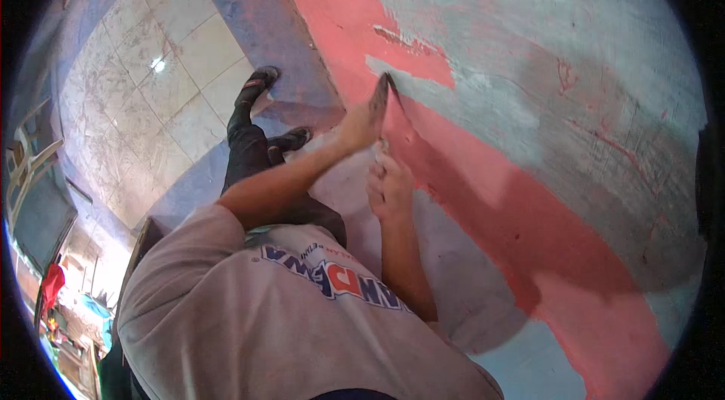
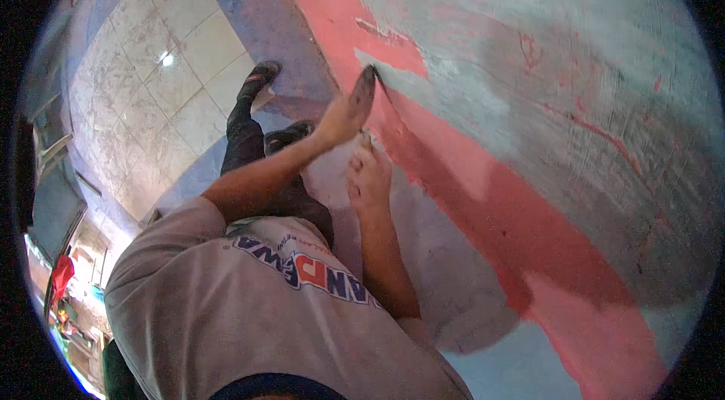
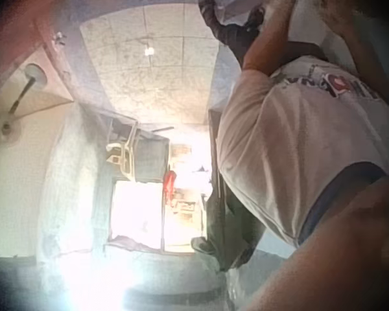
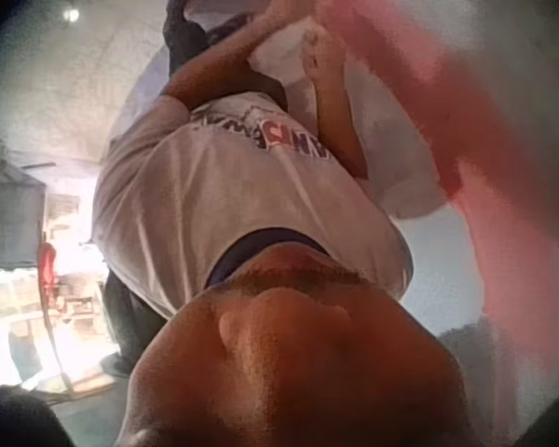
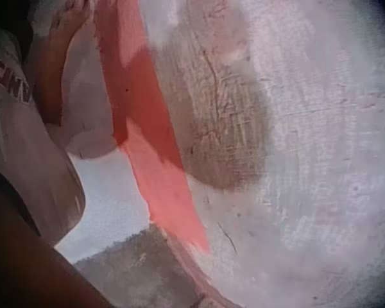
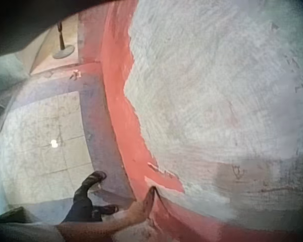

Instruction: The person scrapes old paint or plaster from a room wall using a scraper tool.

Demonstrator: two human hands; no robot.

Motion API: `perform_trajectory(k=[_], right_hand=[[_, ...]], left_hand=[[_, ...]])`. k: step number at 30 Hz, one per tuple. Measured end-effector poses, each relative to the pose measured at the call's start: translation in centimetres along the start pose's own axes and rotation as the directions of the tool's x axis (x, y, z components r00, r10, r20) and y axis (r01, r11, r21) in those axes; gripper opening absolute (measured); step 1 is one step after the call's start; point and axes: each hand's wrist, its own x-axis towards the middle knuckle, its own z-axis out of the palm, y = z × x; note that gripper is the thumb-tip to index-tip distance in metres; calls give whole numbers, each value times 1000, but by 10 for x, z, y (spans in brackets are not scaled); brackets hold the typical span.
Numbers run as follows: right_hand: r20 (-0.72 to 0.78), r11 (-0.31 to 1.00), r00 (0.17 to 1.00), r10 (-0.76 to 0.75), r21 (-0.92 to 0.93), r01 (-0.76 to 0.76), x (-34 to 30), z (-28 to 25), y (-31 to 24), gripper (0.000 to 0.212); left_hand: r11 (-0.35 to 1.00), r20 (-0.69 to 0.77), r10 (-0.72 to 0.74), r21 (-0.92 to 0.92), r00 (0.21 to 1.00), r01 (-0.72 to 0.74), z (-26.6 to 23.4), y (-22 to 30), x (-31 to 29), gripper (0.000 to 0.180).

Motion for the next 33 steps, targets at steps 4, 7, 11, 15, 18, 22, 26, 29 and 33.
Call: perform_trajectory(k=[4, 7, 11, 15, 18, 22, 26, 29, 33], right_hand=[[91, 745, 934, 346, 578, -332, 10, 4, -4, 13], [145, 695, 928, 342, 626, -354, 66, 30, 20, 13], [110, 675, 914, 390, 641, -365, 27, 19, 19, 4], [118, 692, 892, 436, 590, -416, 3, 11, -13, 16], [159, 673, 935, 318, 657, -340, 60, 31, 21, 12], [103, 699, 915, 390, 614, -367, 54, 31, 21, 2], [75, 739, 903, 424, 547, -393, 6, 20, -3, 24], [69, 804, 961, 268, 534, -263, 58, 35, 29, 18], [59, 780, 944, 324, 549, -302, 53, 43, 31, 15]], left_hand=[[960, 43, -176, -212, 984, 181, 0, 6, 15, 56], [859, 275, -485, -27, 830, 511, 18, -63, 22, 52], [906, 373, -330, -132, 867, 401, 15, -51, -3, 51], [985, -4, -113, -133, 994, 112, 11, -20, 0, 55], [842, 307, -510, -12, 803, 539, 15, -61, 22, 59], [883, 323, -439, -15, 838, 469, 10, -53, 20, 58], [974, -226, 224, 88, 948, -209, -2, -19, 13, 53], [951, 149, -276, -98, 950, 292, 12, -60, 24, 54], [942, 354, -310, -9, 883, 334, 7, -58, 14, 54]])
